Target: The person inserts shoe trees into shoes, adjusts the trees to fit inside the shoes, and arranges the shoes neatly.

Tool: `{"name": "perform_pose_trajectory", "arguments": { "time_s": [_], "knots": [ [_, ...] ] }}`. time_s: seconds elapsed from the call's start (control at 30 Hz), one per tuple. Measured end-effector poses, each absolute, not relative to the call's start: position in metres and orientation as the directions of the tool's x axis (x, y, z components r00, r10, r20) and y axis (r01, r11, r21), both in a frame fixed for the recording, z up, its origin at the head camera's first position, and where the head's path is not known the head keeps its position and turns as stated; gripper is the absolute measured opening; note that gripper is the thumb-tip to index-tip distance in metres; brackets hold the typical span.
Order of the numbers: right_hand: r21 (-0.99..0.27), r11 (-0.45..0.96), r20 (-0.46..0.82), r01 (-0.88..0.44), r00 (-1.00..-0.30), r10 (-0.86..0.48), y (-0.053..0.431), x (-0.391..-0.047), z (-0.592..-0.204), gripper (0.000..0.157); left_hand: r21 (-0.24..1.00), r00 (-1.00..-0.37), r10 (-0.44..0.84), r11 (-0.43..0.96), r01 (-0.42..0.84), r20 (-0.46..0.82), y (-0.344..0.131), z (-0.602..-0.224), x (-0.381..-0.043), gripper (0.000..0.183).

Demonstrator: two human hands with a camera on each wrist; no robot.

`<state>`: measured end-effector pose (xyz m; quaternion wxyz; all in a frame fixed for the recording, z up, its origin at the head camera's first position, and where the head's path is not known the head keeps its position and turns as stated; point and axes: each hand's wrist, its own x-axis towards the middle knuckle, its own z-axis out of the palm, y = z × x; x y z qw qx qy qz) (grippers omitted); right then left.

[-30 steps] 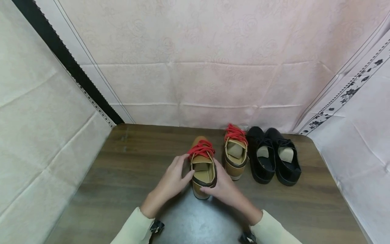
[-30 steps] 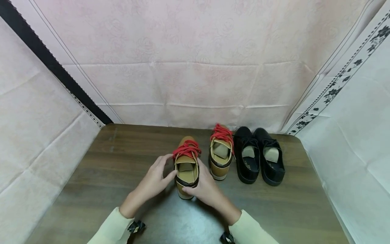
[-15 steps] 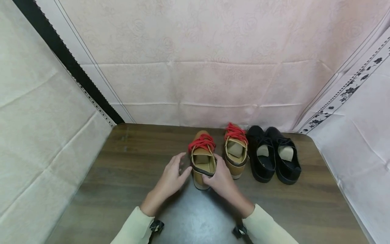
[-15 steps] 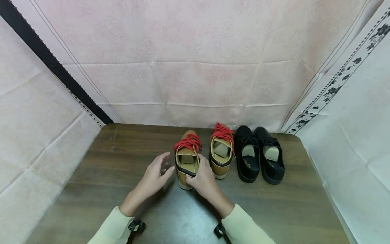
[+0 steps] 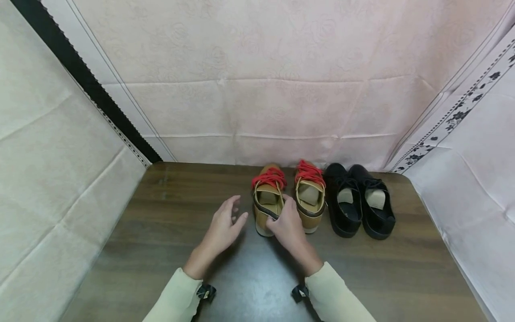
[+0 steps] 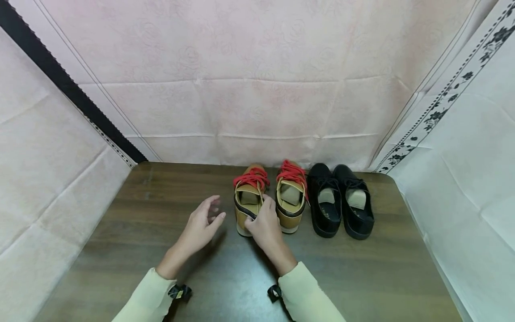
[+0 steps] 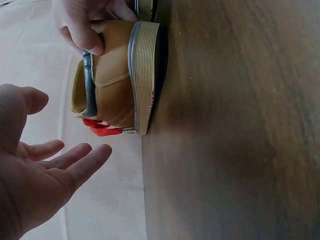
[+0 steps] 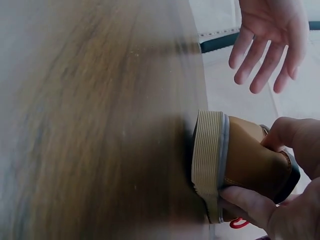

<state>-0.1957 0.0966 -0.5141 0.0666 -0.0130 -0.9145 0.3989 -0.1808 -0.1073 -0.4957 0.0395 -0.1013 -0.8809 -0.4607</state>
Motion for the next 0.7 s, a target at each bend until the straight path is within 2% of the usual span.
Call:
{"name": "perform_pose_trajectory", "arguments": {
  "time_s": [0.33,0.7],
  "knots": [
    [-0.713,0.701,0.168,-0.020,-0.975,0.142,0.091,-0.202,-0.517,0.077,0.792,-0.980,0.145,0.578,0.198,0.138,-0.110,-0.497,-0.183,0.056],
    [-0.672,0.737,0.146,-0.081,-0.989,0.025,0.096,-0.191,-0.512,0.090,0.620,-0.971,0.161,0.748,0.237,0.176,-0.114,-0.505,-0.183,0.062]
  ]
}}
